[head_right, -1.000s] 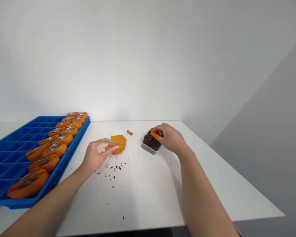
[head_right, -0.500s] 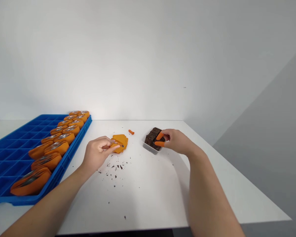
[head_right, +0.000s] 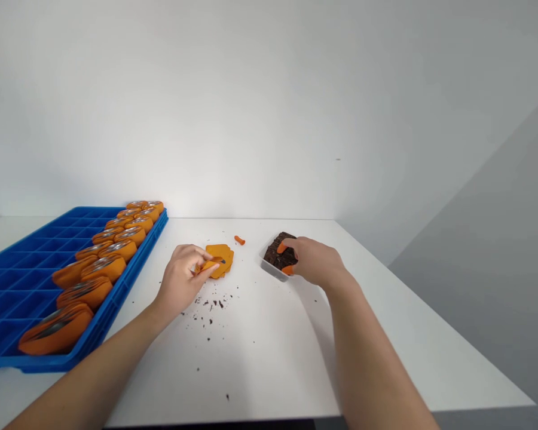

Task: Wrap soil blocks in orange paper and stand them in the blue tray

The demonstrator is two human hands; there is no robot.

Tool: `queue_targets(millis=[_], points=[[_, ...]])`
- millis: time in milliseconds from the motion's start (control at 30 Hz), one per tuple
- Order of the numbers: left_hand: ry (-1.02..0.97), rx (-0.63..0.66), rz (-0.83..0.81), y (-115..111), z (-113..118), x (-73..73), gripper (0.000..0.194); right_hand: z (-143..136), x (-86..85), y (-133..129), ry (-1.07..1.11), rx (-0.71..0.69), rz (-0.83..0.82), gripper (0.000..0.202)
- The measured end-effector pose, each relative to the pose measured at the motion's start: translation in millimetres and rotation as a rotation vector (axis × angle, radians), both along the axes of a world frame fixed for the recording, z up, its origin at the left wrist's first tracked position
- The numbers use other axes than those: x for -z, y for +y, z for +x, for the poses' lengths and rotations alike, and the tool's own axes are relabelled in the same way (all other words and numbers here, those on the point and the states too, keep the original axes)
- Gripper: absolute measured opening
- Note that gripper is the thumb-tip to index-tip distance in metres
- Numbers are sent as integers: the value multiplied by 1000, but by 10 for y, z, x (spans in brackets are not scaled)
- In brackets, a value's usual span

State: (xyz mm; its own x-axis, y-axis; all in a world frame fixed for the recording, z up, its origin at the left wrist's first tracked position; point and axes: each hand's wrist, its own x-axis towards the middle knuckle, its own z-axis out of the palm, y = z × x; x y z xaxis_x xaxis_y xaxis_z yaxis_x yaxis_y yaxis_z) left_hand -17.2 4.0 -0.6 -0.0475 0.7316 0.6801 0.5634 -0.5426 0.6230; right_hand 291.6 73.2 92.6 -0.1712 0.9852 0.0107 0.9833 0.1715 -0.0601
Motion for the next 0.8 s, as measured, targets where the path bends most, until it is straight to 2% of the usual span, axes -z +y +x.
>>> queue_targets(millis=[133, 267, 500, 667, 800], points=[[-23, 61, -57, -11, 37, 27, 41, 1, 2, -2, -37, 38, 16, 37], [-6, 144, -127, -14, 45, 35, 38, -7, 7, 10, -47, 20, 56, 25], [18, 138, -237, -41, 77, -5, 13, 37, 16, 47, 1, -18, 99, 13], [-115, 175, -291, -63, 109, -22, 15, 60, -34, 23, 191, -29, 140, 20], [-187, 227, -369, -85, 147, -12, 22, 31, -74, -13, 454, -126, 185, 42]])
